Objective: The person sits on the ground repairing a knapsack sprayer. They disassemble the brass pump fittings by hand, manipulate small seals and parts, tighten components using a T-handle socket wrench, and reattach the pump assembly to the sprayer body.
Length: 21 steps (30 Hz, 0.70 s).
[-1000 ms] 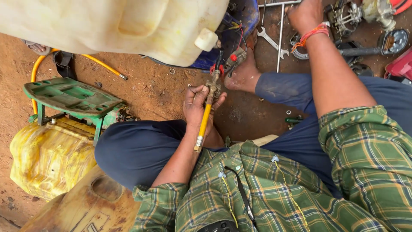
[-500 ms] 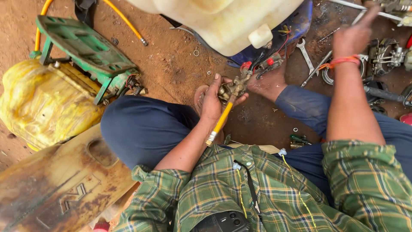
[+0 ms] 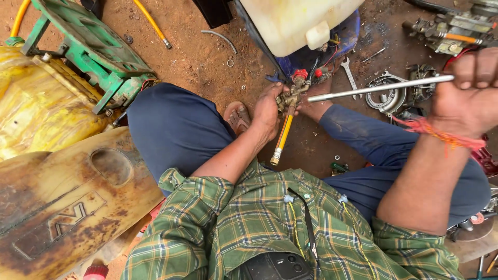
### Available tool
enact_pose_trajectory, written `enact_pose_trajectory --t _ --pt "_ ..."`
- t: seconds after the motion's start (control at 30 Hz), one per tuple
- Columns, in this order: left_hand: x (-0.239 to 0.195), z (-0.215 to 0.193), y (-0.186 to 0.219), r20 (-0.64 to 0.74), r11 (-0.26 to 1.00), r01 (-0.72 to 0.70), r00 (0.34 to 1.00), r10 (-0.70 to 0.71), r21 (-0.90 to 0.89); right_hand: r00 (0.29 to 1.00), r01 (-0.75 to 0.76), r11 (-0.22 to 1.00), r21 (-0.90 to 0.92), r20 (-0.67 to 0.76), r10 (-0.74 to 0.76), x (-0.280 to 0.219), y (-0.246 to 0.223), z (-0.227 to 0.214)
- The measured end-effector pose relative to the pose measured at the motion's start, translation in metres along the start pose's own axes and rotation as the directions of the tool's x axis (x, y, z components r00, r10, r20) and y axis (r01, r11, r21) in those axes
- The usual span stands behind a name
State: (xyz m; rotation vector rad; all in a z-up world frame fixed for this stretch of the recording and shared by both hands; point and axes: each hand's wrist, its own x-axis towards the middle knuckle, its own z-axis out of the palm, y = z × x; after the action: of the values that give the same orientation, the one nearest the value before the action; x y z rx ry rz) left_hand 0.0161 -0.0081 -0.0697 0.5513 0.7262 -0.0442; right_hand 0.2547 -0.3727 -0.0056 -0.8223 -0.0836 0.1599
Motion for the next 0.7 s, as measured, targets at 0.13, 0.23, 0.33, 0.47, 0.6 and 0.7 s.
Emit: enact_pose_trajectory --t 0.13,0.23,0.33,0.47,0.6,0.7 --pt "-0.003 0.002 -0.008 -0.028 1.0 0.016 0.999 -0.017 -0.016 0.998 -0.057 0.984 0.169 0.025 0.053 -0.018 0.036 0.079" --pt "-0.005 0.006 -0.006 -0.005 0.999 0.028 1.0 -0.028 -0.018 0.992 -0.001 1.0 0.017 0.129 -0.001 -0.022 0.043 0.102" --pt "-0.007 0.008 -0.001 0.004 0.999 0.032 0.999 -0.032 0.015 0.988 -0.046 0.997 0.062 0.149 0.037 -0.022 0.043 0.133" --pt "-0.006 0.008 0.002 0.004 0.997 0.051 0.999 -0.051 0.064 0.984 -0.11 0.876 0.469 -0.071 0.161 -0.025 0.042 0.191" --pt "-0.002 0.007 0.0 -0.033 0.996 0.068 0.997 -0.066 0.056 0.967 -0.052 0.996 -0.067 0.246 0.067 -0.007 0.043 0.073" --pt "0.001 0.007 0.0 -0.033 0.998 0.056 0.998 -0.055 0.042 0.965 -0.068 0.998 0.013 0.253 0.063 -0.009 0.044 0.079"
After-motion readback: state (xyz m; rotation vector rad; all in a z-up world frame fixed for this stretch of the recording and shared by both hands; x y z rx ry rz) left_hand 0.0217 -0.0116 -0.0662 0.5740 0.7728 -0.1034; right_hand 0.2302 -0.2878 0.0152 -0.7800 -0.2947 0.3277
